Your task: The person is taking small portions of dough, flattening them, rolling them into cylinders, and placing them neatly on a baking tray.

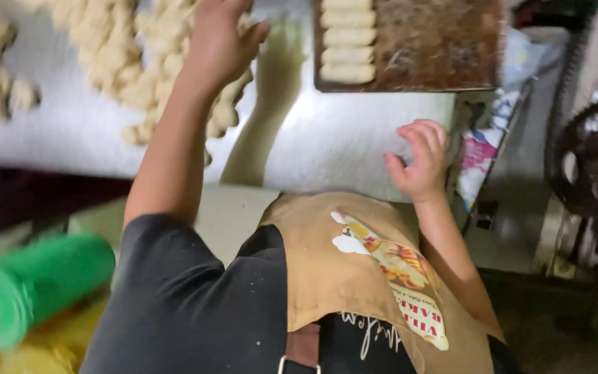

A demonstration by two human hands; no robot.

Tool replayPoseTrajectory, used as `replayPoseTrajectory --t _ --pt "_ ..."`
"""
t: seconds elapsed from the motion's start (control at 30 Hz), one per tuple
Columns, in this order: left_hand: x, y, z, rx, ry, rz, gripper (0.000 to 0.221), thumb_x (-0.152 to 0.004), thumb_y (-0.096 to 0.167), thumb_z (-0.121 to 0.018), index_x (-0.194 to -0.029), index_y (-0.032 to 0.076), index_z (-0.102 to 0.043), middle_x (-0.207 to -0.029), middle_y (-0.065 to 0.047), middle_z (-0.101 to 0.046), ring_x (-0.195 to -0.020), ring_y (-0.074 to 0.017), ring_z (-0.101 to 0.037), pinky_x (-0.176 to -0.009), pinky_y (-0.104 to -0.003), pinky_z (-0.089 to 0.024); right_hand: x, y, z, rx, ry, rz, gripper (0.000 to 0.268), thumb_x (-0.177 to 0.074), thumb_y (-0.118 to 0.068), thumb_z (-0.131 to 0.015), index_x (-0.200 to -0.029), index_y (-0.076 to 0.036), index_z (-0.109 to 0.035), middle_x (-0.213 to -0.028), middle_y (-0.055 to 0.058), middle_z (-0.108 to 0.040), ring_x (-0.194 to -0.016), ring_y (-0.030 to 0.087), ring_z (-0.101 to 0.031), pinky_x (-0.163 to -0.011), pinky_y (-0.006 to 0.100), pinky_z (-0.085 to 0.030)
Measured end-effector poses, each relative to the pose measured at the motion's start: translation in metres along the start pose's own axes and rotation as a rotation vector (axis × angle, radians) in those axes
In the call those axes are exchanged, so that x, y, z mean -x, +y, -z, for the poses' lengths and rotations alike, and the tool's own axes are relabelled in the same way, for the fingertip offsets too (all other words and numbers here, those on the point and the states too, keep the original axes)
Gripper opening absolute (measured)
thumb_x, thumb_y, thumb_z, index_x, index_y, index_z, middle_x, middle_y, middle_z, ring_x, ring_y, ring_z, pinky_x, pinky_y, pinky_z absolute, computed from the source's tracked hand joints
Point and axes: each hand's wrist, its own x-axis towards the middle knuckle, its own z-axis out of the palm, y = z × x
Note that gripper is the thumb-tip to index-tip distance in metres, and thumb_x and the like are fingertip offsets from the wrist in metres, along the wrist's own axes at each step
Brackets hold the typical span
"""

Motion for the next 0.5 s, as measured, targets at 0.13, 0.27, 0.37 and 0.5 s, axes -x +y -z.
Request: replayPoseTrajectory --t 0.13,0.27,0.37,0.5 --pt "0.141 0.007 0.04 -0.353 0.067 0.405 0.04 -0.088 0.024 -0.084 -0.121 0.006 -0.072 -0.111 -0.019 -0.065 -0.097 -0.0437 -0.053 -0.08 -0.053 -0.046 0.003 0.0 0.0 0.003 -0.02 0.045 0.033 -0.1 -0.026 -0.065 -0.108 0.005 -0.065 -0.107 0.02 -0.063 -0.104 0.041 -0.057 -0.097 0.05 -0.044" --pt "0.244 0.044 0.043 -0.298 0.146 0.78 0.027 -0.087 0.014 -0.076 -0.112 0.004 -0.074 -0.111 -0.023 -0.065 -0.096 -0.0487 -0.06 -0.077 -0.058 -0.05 0.009 0.006 -0.002 -0.014 -0.028 0.052 0.03 -0.101 -0.024 -0.066 -0.109 0.005 -0.068 -0.106 0.02 -0.063 -0.103 0.039 -0.057 -0.097 0.048 -0.043" --pt "0.292 0.046 0.009 -0.332 0.212 0.856 0.032 -0.102 0.029 -0.061 -0.102 0.0 -0.073 -0.092 -0.027 -0.065 -0.08 -0.0511 -0.058 -0.068 -0.062 -0.045 0.015 0.011 -0.004 0.024 -0.048 0.056 0.027 -0.1 -0.021 -0.069 -0.11 0.004 -0.07 -0.108 0.018 -0.066 -0.105 0.038 -0.057 -0.096 0.047 -0.042" --pt "0.292 0.036 -0.033 -0.423 0.38 0.851 0.032 -0.099 0.041 -0.064 -0.098 0.01 -0.073 -0.113 -0.019 -0.058 -0.092 -0.0494 -0.051 -0.08 -0.057 -0.046 0.014 0.009 -0.007 0.052 -0.064 0.067 0.024 -0.096 -0.015 -0.073 -0.11 0.004 -0.068 -0.105 0.019 -0.064 -0.1 0.039 -0.056 -0.095 0.048 -0.04"
